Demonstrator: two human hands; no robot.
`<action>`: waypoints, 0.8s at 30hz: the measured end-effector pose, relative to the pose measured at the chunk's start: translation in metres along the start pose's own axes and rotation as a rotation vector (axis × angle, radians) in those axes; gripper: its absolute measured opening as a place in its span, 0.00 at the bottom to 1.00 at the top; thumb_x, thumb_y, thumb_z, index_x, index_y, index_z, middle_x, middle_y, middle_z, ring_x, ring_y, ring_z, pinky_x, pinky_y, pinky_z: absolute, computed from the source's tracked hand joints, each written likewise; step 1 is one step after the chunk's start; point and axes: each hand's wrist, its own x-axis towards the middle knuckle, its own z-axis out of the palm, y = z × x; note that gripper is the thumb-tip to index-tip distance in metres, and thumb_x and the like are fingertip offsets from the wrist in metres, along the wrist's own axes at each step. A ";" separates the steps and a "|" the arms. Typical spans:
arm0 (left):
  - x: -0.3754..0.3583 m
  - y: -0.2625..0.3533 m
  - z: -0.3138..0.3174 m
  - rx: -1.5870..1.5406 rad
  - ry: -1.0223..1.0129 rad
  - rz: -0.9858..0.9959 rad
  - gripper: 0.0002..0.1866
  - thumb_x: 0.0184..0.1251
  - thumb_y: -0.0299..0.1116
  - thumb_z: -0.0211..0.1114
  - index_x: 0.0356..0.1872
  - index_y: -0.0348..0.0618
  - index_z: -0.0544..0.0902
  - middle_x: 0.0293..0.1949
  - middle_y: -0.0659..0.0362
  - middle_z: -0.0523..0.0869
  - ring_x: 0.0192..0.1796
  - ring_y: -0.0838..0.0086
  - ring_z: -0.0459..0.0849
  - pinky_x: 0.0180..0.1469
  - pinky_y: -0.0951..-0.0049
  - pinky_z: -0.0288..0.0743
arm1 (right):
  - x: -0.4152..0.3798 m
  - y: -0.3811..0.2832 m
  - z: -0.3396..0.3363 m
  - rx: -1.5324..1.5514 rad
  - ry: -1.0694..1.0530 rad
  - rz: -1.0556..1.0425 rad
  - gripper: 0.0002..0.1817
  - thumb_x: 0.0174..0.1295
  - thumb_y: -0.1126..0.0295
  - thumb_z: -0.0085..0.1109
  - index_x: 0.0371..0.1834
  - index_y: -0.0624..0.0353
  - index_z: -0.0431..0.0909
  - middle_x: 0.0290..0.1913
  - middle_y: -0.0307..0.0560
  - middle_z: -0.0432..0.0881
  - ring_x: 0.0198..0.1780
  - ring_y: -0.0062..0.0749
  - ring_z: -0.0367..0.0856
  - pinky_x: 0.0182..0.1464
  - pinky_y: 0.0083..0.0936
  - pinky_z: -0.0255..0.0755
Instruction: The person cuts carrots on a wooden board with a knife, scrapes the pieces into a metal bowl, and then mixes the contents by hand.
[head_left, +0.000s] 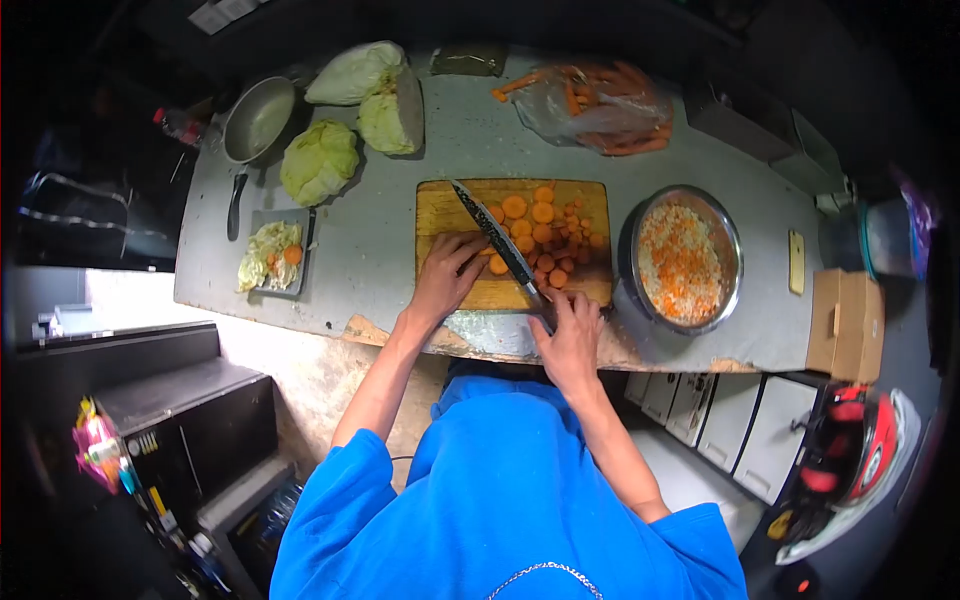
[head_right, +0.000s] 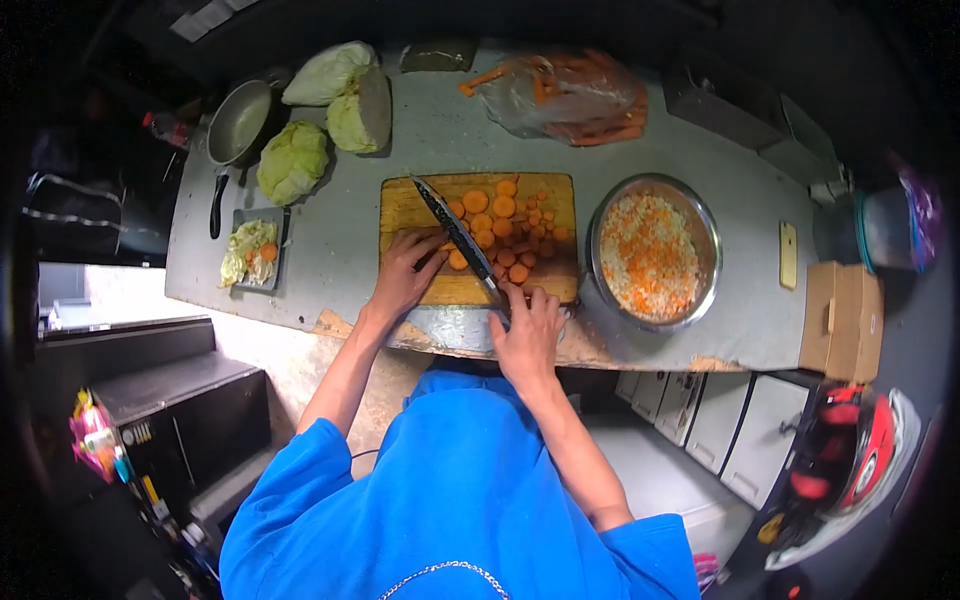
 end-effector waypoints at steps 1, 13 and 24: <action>0.001 -0.002 0.000 -0.009 0.025 0.042 0.16 0.69 0.29 0.72 0.56 0.39 0.89 0.53 0.49 0.89 0.57 0.50 0.83 0.60 0.56 0.77 | -0.002 0.003 0.002 0.028 -0.020 0.030 0.27 0.60 0.67 0.74 0.64 0.54 0.81 0.53 0.55 0.77 0.57 0.53 0.74 0.61 0.48 0.68; 0.013 -0.018 -0.001 0.049 -0.144 0.195 0.11 0.69 0.26 0.70 0.50 0.40 0.90 0.53 0.53 0.89 0.57 0.52 0.81 0.60 0.57 0.78 | -0.039 -0.002 -0.007 0.470 0.142 0.246 0.19 0.67 0.74 0.65 0.61 0.66 0.80 0.52 0.57 0.82 0.52 0.52 0.85 0.56 0.37 0.77; -0.012 -0.001 -0.017 0.066 0.006 0.101 0.15 0.67 0.29 0.73 0.53 0.39 0.89 0.54 0.50 0.88 0.55 0.52 0.82 0.61 0.56 0.77 | -0.089 0.014 -0.023 0.970 -0.120 0.434 0.19 0.72 0.70 0.64 0.63 0.65 0.77 0.50 0.55 0.86 0.45 0.43 0.88 0.52 0.34 0.79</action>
